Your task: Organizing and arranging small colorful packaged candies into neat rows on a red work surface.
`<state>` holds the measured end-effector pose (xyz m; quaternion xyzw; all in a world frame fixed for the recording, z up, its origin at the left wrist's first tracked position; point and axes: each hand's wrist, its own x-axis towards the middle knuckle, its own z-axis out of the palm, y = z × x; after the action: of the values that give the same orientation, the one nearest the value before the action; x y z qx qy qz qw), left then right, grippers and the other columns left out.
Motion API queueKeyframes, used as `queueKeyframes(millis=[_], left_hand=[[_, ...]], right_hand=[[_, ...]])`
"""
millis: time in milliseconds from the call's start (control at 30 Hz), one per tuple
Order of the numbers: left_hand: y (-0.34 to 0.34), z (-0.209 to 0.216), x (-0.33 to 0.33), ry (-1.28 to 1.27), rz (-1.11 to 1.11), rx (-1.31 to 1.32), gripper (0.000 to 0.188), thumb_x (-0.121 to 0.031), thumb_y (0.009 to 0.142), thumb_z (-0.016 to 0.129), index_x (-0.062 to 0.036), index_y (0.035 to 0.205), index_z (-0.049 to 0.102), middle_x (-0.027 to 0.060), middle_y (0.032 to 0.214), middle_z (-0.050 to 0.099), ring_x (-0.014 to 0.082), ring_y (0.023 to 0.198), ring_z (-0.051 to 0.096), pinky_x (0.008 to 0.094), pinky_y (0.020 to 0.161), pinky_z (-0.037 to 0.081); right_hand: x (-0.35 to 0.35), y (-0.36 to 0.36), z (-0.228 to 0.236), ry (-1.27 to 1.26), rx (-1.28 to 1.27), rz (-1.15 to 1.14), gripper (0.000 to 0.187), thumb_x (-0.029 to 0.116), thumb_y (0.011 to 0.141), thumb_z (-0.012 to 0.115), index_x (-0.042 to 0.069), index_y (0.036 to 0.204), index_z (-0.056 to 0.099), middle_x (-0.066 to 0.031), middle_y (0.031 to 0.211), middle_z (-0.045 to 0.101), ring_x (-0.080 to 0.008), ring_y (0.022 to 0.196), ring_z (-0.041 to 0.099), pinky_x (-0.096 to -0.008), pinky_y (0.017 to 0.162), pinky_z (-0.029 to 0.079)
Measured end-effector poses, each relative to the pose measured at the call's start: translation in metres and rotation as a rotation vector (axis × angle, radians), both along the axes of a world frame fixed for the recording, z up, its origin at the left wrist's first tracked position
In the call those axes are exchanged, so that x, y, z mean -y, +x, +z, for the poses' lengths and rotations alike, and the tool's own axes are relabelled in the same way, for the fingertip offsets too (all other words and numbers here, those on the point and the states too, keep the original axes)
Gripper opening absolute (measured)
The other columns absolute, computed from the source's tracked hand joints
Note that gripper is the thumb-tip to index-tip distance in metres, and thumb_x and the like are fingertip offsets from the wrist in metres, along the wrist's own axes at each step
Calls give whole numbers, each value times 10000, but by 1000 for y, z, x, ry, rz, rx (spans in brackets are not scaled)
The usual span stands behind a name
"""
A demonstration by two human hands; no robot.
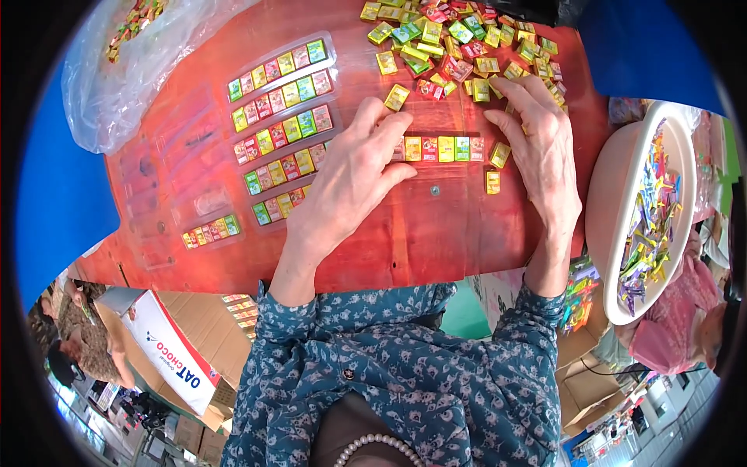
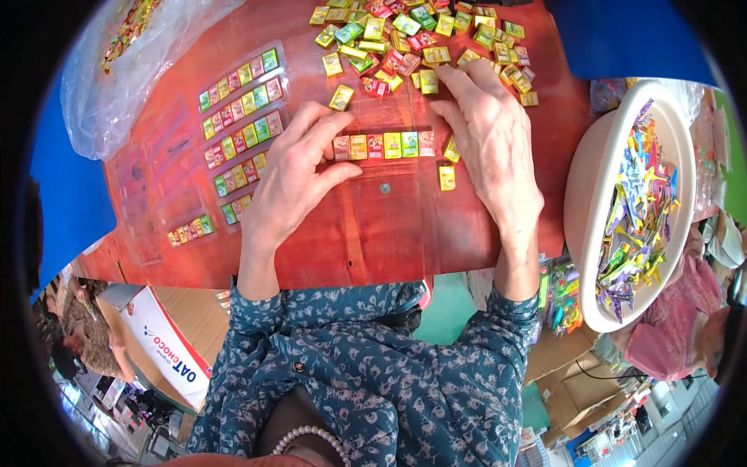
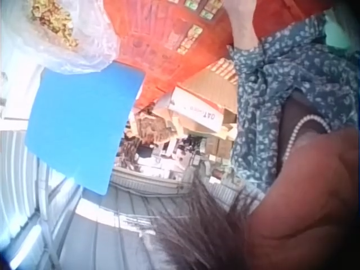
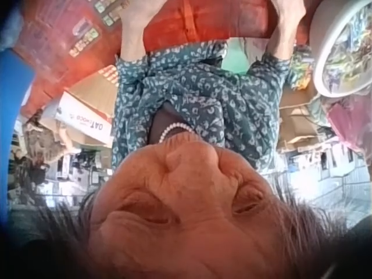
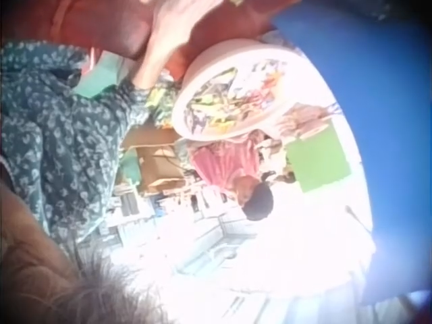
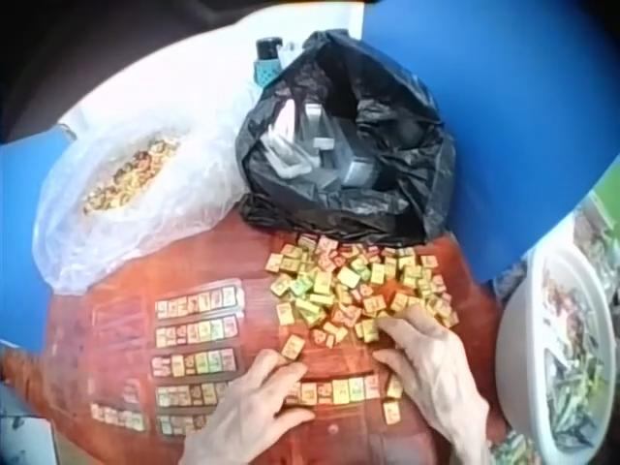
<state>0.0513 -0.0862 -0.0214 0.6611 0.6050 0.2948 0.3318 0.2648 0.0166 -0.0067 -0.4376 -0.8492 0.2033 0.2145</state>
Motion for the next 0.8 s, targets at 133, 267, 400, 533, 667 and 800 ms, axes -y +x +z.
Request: queueKeyframes(millis=[133, 267, 400, 533, 667, 800], left_hand=[[1, 0, 2, 6, -17, 16, 465, 6, 771, 768, 63, 1182, 557, 173, 1107, 503, 345, 942, 634, 434, 774, 526], [2, 0, 3, 11, -15, 13, 447, 12, 777, 761, 59, 1171, 557, 176, 1110, 490, 356, 950, 628, 446, 780, 521], [2, 1, 4, 47, -30, -12, 449, 19, 778, 754, 58, 1176, 549, 176, 1113, 482, 361, 957, 623, 449, 795, 513], [3, -2, 4, 50, -24, 5, 442, 24, 787, 741, 60, 1179, 540, 171, 1102, 474, 347, 934, 622, 446, 794, 509], [1, 4, 3, -3, -13, 40, 434, 28, 791, 734, 65, 1177, 538, 167, 1085, 474, 327, 914, 625, 441, 786, 511], [1, 1, 4, 49, 22, 10, 463, 29, 779, 750, 58, 1202, 563, 117, 1078, 536, 231, 844, 645, 356, 752, 534]], right_hand=[[1, 5, -3, -3, 67, -10, 281, 11, 814, 703, 21, 1090, 651, -147, 1005, 618, -367, 862, 649, -426, 734, 529], [1, 7, -2, -4, 58, 0, 298, 20, 816, 704, 16, 1110, 657, -152, 997, 621, -371, 864, 646, -436, 737, 525], [-4, 1, 2, -36, 49, 4, 312, 22, 812, 711, 16, 1119, 655, -153, 993, 621, -377, 867, 644, -440, 735, 521], [-10, -7, -4, -14, 40, 47, 305, 17, 797, 722, 14, 1094, 648, -162, 979, 614, -387, 864, 637, -444, 729, 518], [-16, -7, -6, -25, -1, 76, 293, -2, 782, 725, 6, 1062, 643, -172, 942, 618, -394, 856, 635, -443, 730, 515], [-16, -6, -7, -60, -8, 58, 273, 4, 785, 728, -4, 1044, 642, -176, 949, 629, -391, 869, 635, -439, 739, 510]])
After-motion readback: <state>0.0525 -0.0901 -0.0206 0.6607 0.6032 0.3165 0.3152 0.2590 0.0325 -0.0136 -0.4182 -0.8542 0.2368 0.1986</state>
